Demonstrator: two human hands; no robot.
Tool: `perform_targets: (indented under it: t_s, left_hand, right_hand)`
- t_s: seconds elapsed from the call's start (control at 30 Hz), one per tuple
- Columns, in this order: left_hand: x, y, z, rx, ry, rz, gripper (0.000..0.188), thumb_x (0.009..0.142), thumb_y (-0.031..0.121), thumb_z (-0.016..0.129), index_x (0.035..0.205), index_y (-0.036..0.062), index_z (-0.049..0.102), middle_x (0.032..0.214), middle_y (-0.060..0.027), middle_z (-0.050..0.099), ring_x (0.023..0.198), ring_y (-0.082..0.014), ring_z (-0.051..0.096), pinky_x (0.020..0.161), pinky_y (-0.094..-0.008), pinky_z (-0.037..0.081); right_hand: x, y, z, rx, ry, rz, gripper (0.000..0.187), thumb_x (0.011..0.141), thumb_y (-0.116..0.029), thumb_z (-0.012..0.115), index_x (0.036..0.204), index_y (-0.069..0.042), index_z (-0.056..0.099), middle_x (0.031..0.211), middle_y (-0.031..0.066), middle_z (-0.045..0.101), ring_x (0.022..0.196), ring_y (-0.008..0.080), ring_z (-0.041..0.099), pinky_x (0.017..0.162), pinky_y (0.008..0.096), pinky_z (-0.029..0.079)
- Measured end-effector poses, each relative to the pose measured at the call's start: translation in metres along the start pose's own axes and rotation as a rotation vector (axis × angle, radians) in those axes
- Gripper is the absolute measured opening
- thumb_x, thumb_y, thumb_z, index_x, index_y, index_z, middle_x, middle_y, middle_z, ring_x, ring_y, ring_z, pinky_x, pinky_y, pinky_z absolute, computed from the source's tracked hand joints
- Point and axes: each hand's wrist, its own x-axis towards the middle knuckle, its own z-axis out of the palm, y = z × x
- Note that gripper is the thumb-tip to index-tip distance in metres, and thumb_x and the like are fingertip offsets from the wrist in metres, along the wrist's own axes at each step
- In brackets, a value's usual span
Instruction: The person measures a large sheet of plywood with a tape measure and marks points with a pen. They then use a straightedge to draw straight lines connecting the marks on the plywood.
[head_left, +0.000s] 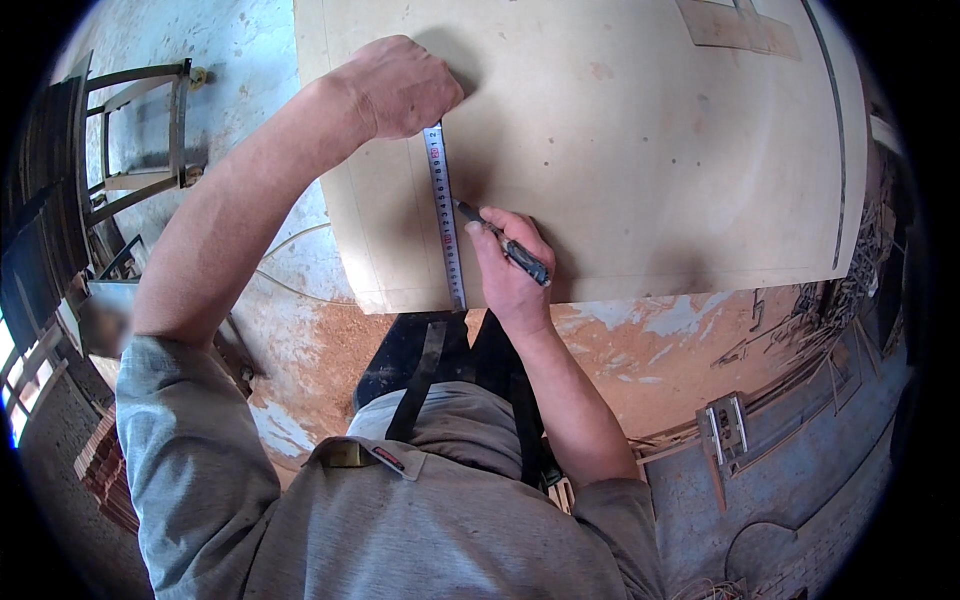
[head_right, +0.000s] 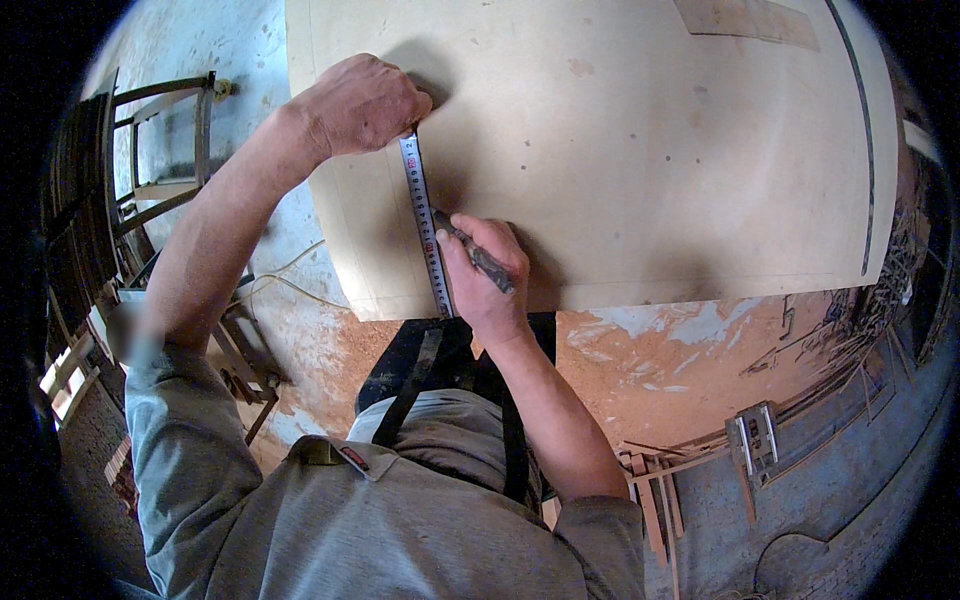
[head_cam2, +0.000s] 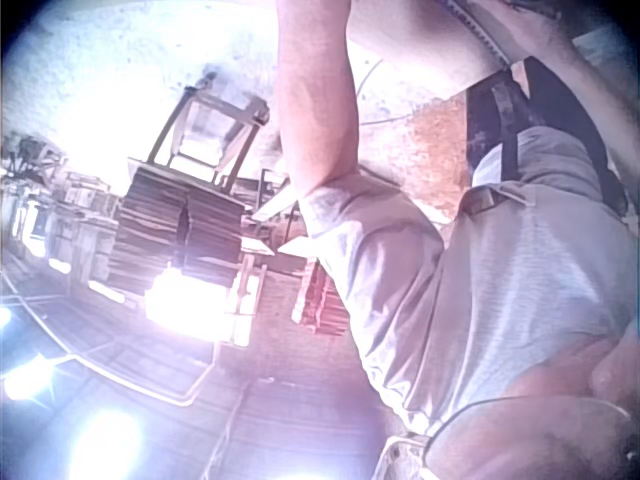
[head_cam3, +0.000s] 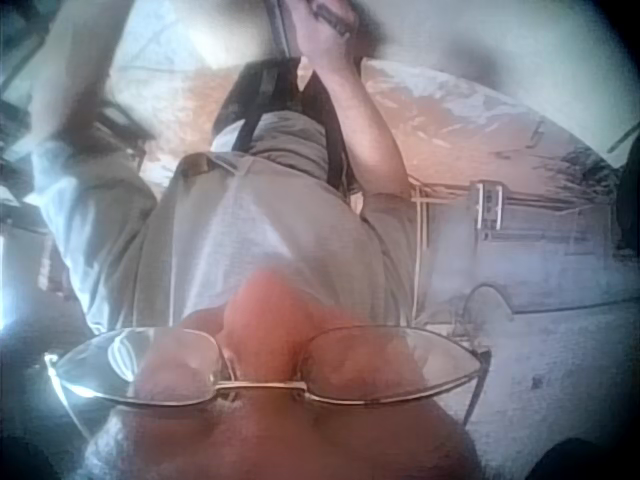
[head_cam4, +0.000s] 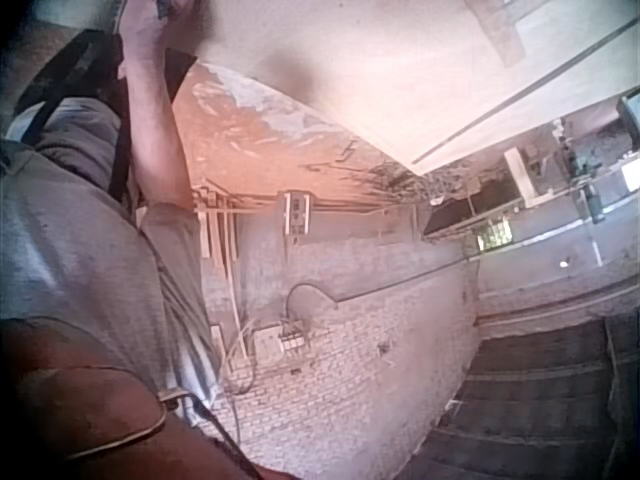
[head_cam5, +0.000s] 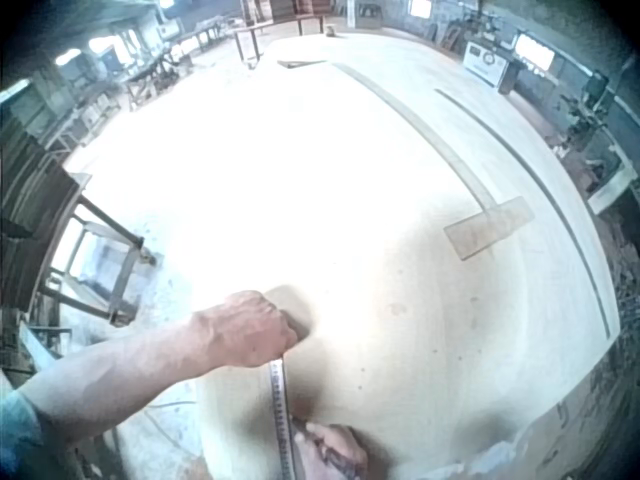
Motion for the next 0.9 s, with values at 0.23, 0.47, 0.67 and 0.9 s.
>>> perform_targets:
  t_s: [0.23,0.47,0.67,0.9]
  left_hand:
    - [-0.0005,0.0006,-0.0013,0.015,-0.003,0.001,0.011,0.088,0.018,0.061,0.084,0.0104,0.068,0.077,-0.0114,0.071,0.082,-0.0324,0.071,0.075,-0.044,0.056]
    - [0.0003,0.0005,0.0017,0.009,-0.009,-0.015,0.011,0.088,0.018,0.061,0.084,0.0111,0.068,0.076,-0.0103,0.07,0.081,-0.0318,0.071,0.074,-0.0435,0.056]
    - [-0.0009,-0.0016,0.0013,-0.014,0.008,0.009,0.011,0.087,0.018,0.062,0.083,0.0105,0.067,0.076,-0.0109,0.07,0.08,-0.0326,0.071,0.073,-0.044,0.056]
    - [-0.0004,-0.0018,0.0025,-0.02,0.02,0.007,0.011,0.087,0.018,0.062,0.083,0.0104,0.067,0.076,-0.011,0.07,0.08,-0.0326,0.071,0.073,-0.0439,0.056]
  right_hand:
    - [0.0001,0.0014,0.0006,0.013,0.014,-0.005,0.021,0.085,-0.008,0.075,0.103,0.001,0.069,0.094,0.0175,0.069,0.085,0.0311,0.07,0.075,0.0381,0.056]
    - [0.0006,0.0019,0.0012,0.008,0.019,-0.012,0.02,0.085,-0.009,0.075,0.102,0.001,0.07,0.093,0.0171,0.069,0.084,0.0308,0.07,0.075,0.0383,0.056]
    - [0.0016,-0.0025,0.0006,0.003,0.013,-0.001,0.02,0.085,-0.008,0.075,0.102,0.002,0.07,0.092,0.0175,0.069,0.083,0.031,0.07,0.074,0.0383,0.056]
    - [0.0013,-0.0005,0.001,0.0,0.016,-0.018,0.02,0.085,-0.007,0.075,0.102,0.002,0.069,0.092,0.0178,0.069,0.083,0.0312,0.07,0.074,0.0384,0.056]
